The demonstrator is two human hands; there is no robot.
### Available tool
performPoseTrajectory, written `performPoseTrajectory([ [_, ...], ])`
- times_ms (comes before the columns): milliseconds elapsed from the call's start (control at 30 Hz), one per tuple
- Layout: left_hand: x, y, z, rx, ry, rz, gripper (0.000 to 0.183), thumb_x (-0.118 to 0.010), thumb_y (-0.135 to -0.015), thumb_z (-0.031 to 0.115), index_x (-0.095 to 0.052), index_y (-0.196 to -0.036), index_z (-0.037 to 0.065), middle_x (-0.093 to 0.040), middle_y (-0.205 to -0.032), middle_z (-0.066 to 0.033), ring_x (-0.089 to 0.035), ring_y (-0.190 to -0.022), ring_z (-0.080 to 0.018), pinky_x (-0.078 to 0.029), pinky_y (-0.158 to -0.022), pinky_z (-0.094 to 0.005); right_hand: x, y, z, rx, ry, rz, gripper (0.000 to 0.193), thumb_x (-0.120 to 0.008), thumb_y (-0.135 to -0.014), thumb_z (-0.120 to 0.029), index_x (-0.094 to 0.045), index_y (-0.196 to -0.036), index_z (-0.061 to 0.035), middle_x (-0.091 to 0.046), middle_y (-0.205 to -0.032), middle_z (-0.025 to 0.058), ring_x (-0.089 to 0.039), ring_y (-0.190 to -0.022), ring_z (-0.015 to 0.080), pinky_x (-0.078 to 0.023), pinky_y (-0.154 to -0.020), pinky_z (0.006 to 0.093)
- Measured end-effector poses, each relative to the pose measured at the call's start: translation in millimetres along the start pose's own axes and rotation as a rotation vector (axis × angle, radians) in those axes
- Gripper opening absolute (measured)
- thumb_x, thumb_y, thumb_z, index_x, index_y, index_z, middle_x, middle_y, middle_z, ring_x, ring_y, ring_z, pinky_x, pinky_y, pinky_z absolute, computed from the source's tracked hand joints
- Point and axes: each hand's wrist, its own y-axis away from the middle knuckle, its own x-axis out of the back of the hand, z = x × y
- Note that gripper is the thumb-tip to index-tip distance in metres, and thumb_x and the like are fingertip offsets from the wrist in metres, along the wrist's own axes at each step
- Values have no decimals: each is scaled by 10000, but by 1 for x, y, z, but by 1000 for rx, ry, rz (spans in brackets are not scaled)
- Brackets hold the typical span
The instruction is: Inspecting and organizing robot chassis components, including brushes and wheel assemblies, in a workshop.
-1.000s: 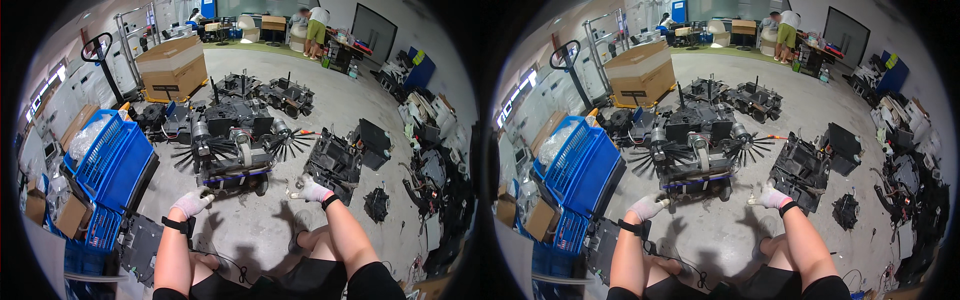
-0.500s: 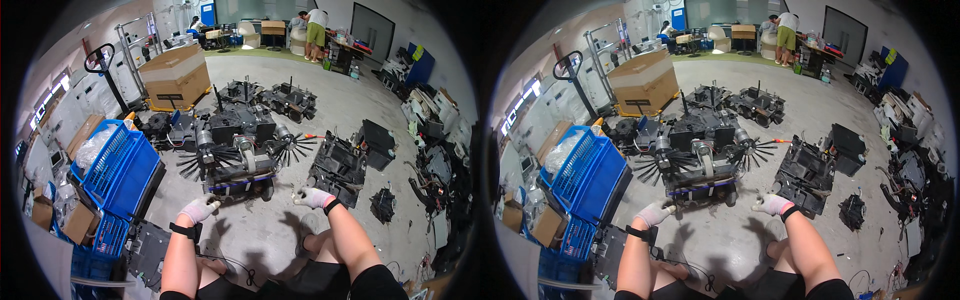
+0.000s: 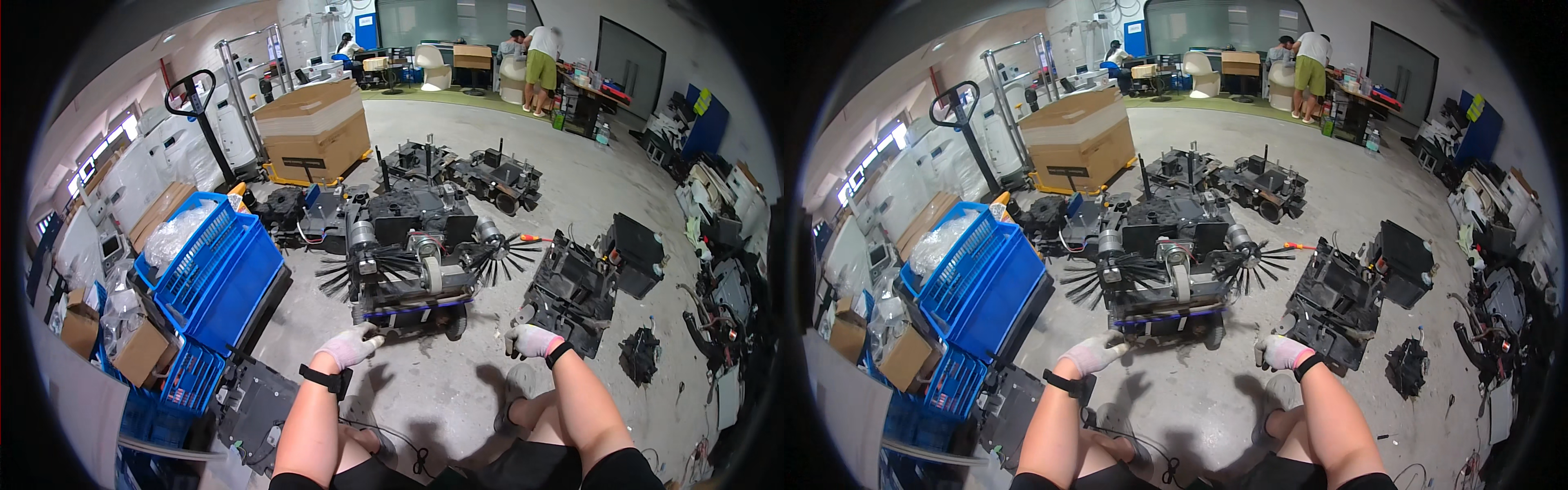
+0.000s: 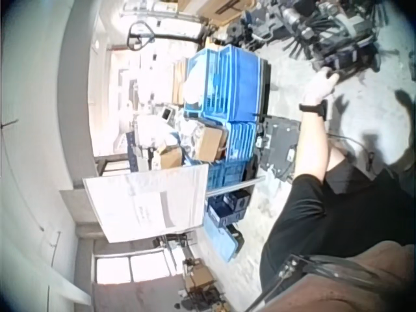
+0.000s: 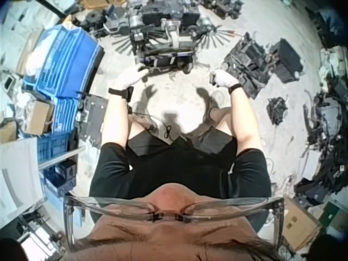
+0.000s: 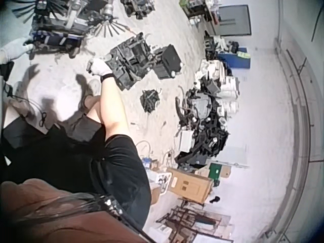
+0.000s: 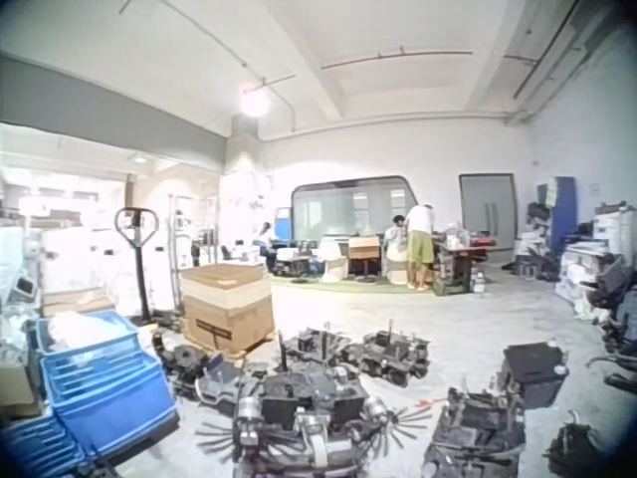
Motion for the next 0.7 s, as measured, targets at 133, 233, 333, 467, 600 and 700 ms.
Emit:
performPoseTrajectory([
  [133,-2,-1,0,1,12,0,557,-547,-933,427,-552,-1301,9,-612,-1262,-225,-572,-1192,-358,-425,-1022,-390,-1,-2,3,0,75,38,269,-438,-765,-13,-687,-867,-32,-709,-810,115,-689,-747,225,-529,-657,362],
  [233,-3,-2,0,-10,42,-6,541,-556,-935,412,-547,-1305,17,-670,-1124,-180,-630,-1073,-311,-462,-954,-373,-3,-7,8,4,146,64,227,-512,-812,-128,-663,-940,-17,-702,-871,175,-686,-814,310,-526,-730,413],
  [333,-4,-3,0,-32,7,12,521,-561,-940,401,-546,-1296,20,-728,-965,-133,-689,-942,-266,-502,-879,-356,-6,-12,13,27,214,75,256,-541,-836,-193,-651,-986,-16,-696,-926,199,-676,-868,350,-523,-766,434],
  [467,-7,-6,0,-53,39,-15,501,-559,-948,392,-550,-1277,14,-730,-940,-123,-691,-931,-261,-504,-872,-354,-9,-15,17,34,236,48,301,-548,-860,-245,-646,-1051,-34,-689,-986,212,-664,-929,368,-518,-800,440],
  [600,-9,-7,1,-31,26,-13,490,-558,-950,392,-554,-1267,18,-731,-944,-121,-691,-927,-264,-505,-870,-355,-11,-15,18,22,259,28,333,-544,-865,-259,-644,-1110,-57,-686,-1015,212,-658,-959,366,-514,-819,441],
  [700,-8,-8,1,-50,25,4,479,-555,-948,387,-563,-1254,18,-729,-936,-122,-691,-922,-260,-506,-864,-356,-12,-16,20,26,264,27,328,-540,-863,-252,-645,-1110,-64,-688,-1020,205,-655,-965,367,-512,-824,442],
])
